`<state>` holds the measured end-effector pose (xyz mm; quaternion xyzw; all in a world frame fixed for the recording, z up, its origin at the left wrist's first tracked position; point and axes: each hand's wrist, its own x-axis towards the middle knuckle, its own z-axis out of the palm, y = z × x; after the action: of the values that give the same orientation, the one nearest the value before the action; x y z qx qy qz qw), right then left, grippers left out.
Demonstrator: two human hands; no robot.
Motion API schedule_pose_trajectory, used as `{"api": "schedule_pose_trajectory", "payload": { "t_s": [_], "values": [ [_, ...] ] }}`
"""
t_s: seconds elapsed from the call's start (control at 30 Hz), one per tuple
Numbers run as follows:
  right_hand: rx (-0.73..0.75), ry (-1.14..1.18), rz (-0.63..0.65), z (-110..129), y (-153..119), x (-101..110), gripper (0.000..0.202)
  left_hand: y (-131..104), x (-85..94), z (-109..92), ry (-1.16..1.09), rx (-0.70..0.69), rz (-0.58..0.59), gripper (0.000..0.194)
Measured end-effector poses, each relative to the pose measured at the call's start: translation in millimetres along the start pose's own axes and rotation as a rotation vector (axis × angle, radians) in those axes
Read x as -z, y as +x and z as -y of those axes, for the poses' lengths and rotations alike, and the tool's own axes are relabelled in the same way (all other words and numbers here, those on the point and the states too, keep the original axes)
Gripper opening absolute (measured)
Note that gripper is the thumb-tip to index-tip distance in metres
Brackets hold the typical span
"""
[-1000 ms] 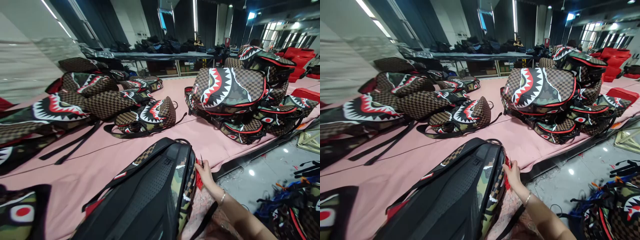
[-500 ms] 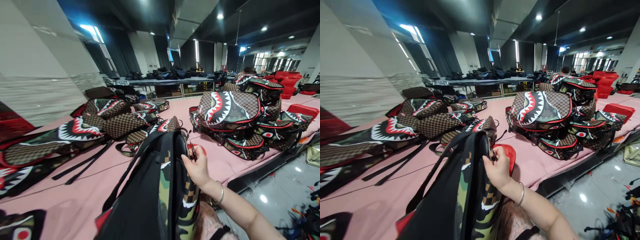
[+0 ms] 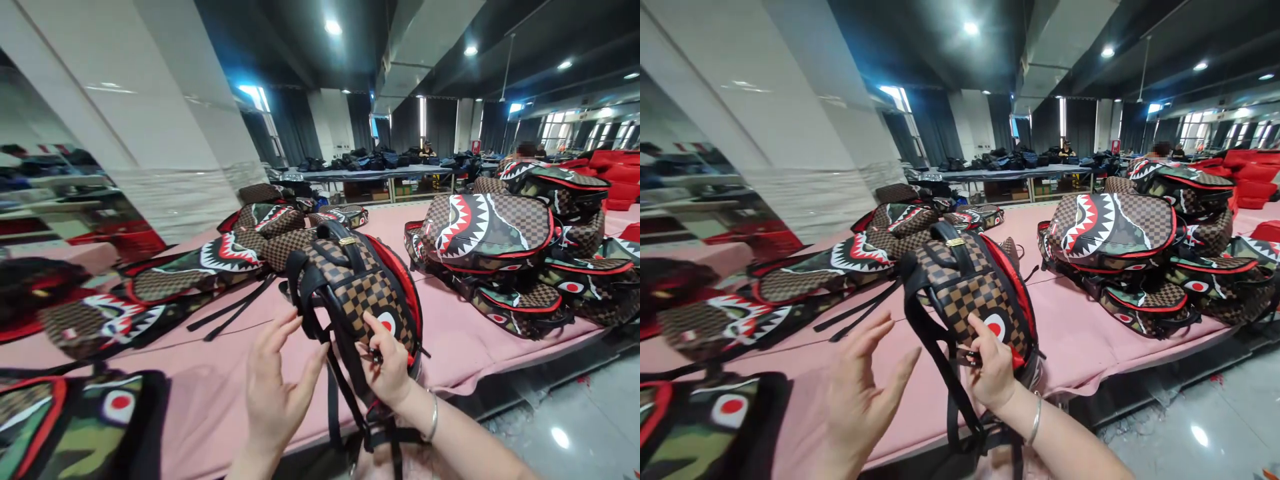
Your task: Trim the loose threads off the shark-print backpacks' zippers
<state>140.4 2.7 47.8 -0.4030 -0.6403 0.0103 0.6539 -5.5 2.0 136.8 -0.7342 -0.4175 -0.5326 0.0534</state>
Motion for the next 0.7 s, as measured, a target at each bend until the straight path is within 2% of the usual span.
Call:
{"api": "schedule_pose_trajectory", "payload": {
  "t_s": [0.13, 0.23, 0.4, 0.47, 0.6, 0.7],
  "values": [
    [0.001, 0.046, 0.046, 7.1, 4.8, 8.5, 0.033, 38.7, 1.3, -1.1, 0.071, -0.172, 0.067, 0.046],
    [0.021, 0.061, 0.084, 14.0, 5.9, 17.2, 0.045, 62.9, -2.1, 1.8, 0.152, -0.233, 0.143, 0.036],
    [0.045, 0.044, 0.123, 19.7, 14.1, 26.5, 0.053, 99.0, -9.7, -2.0, 0.334, -0.269, 0.386, 0.026],
    [0.034, 0.040, 0.130, 20.0, 20.0, 29.8, 0.048, 107.8, -13.9, -7.8, 0.454, -0.279, 0.450, 0.024],
    [-0.100, 0.029, 0.110, 17.6, 40.3, 39.7, 0.013, 110.5, -25.0, -18.3, 0.624, -0.361, 0.523, 0.023],
    [-0.234, -0.054, 0.137, 14.5, 60.6, 50.1, 0.018, 104.7, -31.9, -17.5, 0.517, -0.269, 0.462, 0.022]
  ]
}}
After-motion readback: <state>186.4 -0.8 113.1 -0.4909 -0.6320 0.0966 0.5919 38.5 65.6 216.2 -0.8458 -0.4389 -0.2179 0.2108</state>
